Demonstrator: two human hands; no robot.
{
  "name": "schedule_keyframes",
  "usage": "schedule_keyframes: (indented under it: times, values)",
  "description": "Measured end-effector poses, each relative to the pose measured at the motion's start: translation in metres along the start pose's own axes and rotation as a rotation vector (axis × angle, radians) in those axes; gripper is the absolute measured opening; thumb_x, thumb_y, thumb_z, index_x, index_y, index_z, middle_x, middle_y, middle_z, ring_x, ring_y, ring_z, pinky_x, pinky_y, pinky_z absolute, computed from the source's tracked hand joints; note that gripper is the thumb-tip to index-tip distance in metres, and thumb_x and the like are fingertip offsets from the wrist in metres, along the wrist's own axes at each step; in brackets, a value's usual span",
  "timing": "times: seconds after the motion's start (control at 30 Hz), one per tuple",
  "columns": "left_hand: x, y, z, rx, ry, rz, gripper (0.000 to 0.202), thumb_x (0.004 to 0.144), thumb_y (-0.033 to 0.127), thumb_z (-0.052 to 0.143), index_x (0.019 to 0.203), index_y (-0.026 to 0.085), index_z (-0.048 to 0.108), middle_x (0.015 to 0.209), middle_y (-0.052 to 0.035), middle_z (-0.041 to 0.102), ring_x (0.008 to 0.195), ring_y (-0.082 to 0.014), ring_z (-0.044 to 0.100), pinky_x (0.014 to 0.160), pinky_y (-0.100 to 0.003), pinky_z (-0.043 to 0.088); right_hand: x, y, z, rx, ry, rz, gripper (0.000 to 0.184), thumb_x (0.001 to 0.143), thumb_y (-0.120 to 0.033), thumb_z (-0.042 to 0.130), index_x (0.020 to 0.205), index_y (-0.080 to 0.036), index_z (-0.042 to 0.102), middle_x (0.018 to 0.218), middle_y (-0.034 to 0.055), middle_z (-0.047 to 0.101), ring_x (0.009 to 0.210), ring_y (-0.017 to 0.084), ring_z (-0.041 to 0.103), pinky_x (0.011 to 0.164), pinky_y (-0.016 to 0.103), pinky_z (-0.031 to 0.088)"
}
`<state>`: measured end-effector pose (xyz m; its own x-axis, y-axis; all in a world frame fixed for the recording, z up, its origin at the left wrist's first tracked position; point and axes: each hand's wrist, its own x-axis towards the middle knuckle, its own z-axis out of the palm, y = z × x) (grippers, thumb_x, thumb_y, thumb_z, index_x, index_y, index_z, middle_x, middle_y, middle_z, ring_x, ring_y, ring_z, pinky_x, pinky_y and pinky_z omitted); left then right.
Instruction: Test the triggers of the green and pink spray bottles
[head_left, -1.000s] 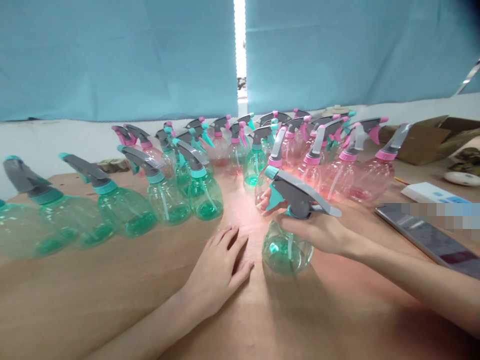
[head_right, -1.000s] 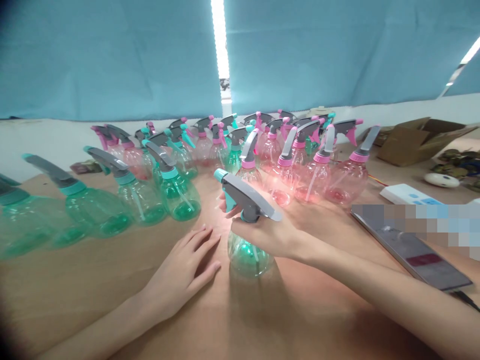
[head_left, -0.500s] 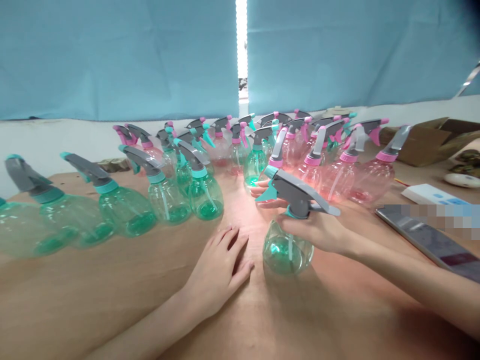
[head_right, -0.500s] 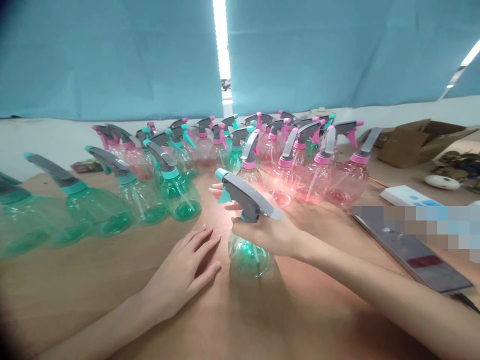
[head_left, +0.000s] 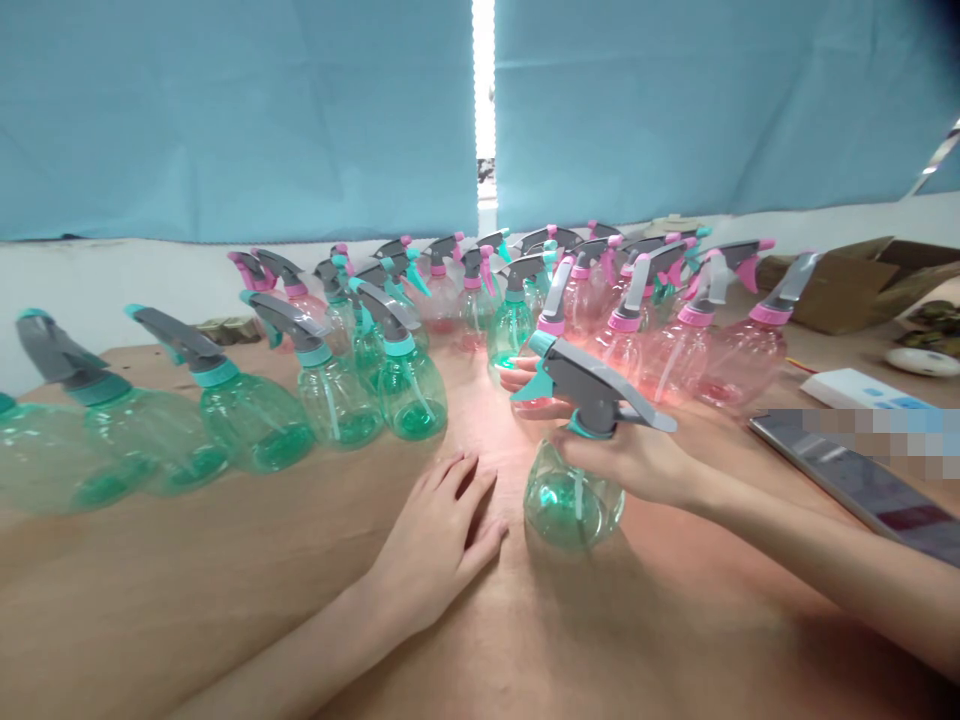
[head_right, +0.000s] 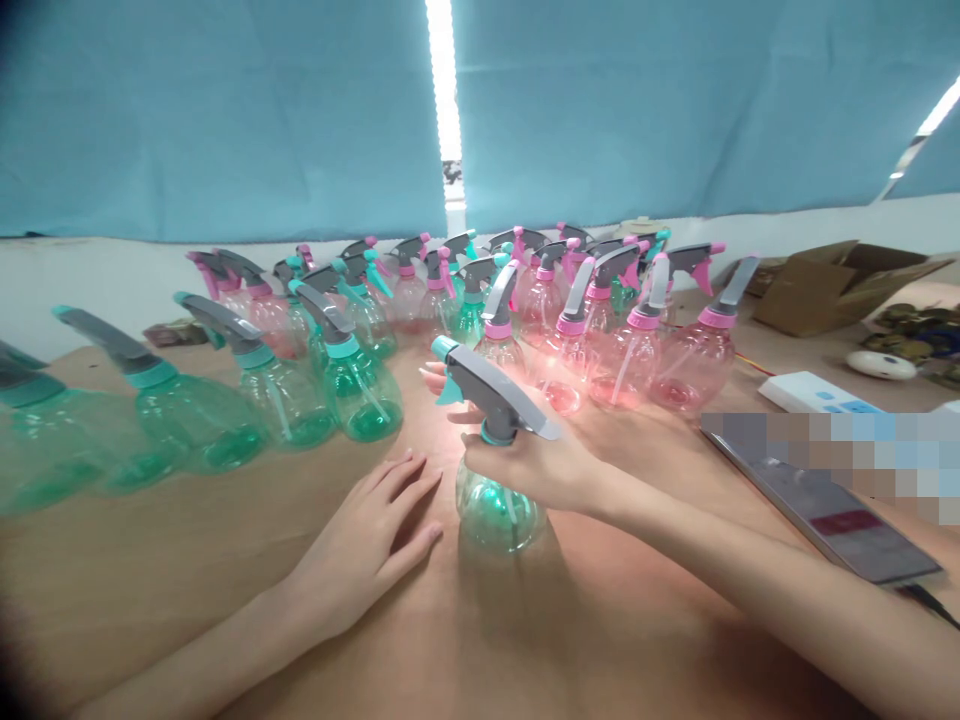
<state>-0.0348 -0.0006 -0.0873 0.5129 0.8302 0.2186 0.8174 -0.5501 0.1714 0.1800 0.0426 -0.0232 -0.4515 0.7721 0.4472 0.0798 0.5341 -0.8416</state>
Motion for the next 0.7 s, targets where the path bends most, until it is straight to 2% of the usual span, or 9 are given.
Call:
schedule_keyframes:
  times: [0.17,0.27,0.37,0.47,0.6,0.7]
  values:
    - [0.0,0.0,0.0,0.003,-0.007,0.001,0.043,0.095,0.037,0.05,0.133,0.017,0.052,0.139,-0.0147,0.053,0.131,-0.033,0.045,0.106,-0.051,0.04,0.001,-0.003,-0.002,-0.007,-0.027,0.034,0.07,0.074,-0.006,0.051,0.139,-0.033,0.046,0.145,0.0014,0.051,0.129,0.028,0.052,0.098,0.048,0.054]
    - [0.001,0.001,-0.001,0.01,-0.015,0.002,0.043,0.095,0.037,0.05,0.132,0.016,0.053,0.138,-0.0154,0.053,0.13,-0.0331,0.045,0.106,-0.05,0.04,0.002,-0.002,-0.007,-0.02,-0.077,0.044,0.071,0.077,-0.007,0.052,0.14,-0.037,0.044,0.146,-0.0006,0.05,0.125,0.028,0.056,0.097,0.049,0.053]
    - [0.001,0.001,-0.001,0.002,-0.001,0.004,0.041,0.095,0.037,0.051,0.131,0.018,0.053,0.137,-0.0141,0.055,0.13,-0.0324,0.046,0.106,-0.05,0.04,0.001,0.001,-0.013,-0.051,-0.125,0.054,0.068,0.08,-0.011,0.055,0.14,-0.041,0.043,0.143,-0.0029,0.054,0.123,0.027,0.058,0.098,0.05,0.052]
    - [0.0,0.002,-0.001,-0.001,0.016,0.006,0.039,0.095,0.037,0.051,0.129,0.019,0.054,0.136,-0.0134,0.055,0.129,-0.032,0.046,0.105,-0.049,0.041,0.001,0.005,-0.016,-0.062,-0.142,0.073,0.067,0.081,-0.014,0.058,0.14,-0.041,0.043,0.139,-0.0013,0.057,0.121,0.028,0.059,0.095,0.05,0.054]
    - [0.0,0.002,-0.002,0.006,0.028,0.008,0.038,0.094,0.036,0.051,0.127,0.018,0.055,0.135,-0.0137,0.055,0.128,-0.032,0.047,0.104,-0.049,0.041,-0.001,0.005,-0.009,-0.009,-0.089,0.068,0.062,0.084,-0.02,0.058,0.14,-0.039,0.041,0.142,0.0025,0.054,0.123,0.028,0.058,0.095,0.052,0.054]
    - [0.0,0.003,-0.002,0.001,0.017,0.012,0.038,0.095,0.035,0.052,0.127,0.016,0.056,0.133,-0.0143,0.056,0.127,-0.0317,0.048,0.105,-0.049,0.041,-0.002,0.0,-0.001,-0.025,0.016,0.057,0.064,0.08,-0.024,0.066,0.137,-0.036,0.043,0.14,0.0038,0.056,0.119,0.028,0.06,0.097,0.053,0.053]
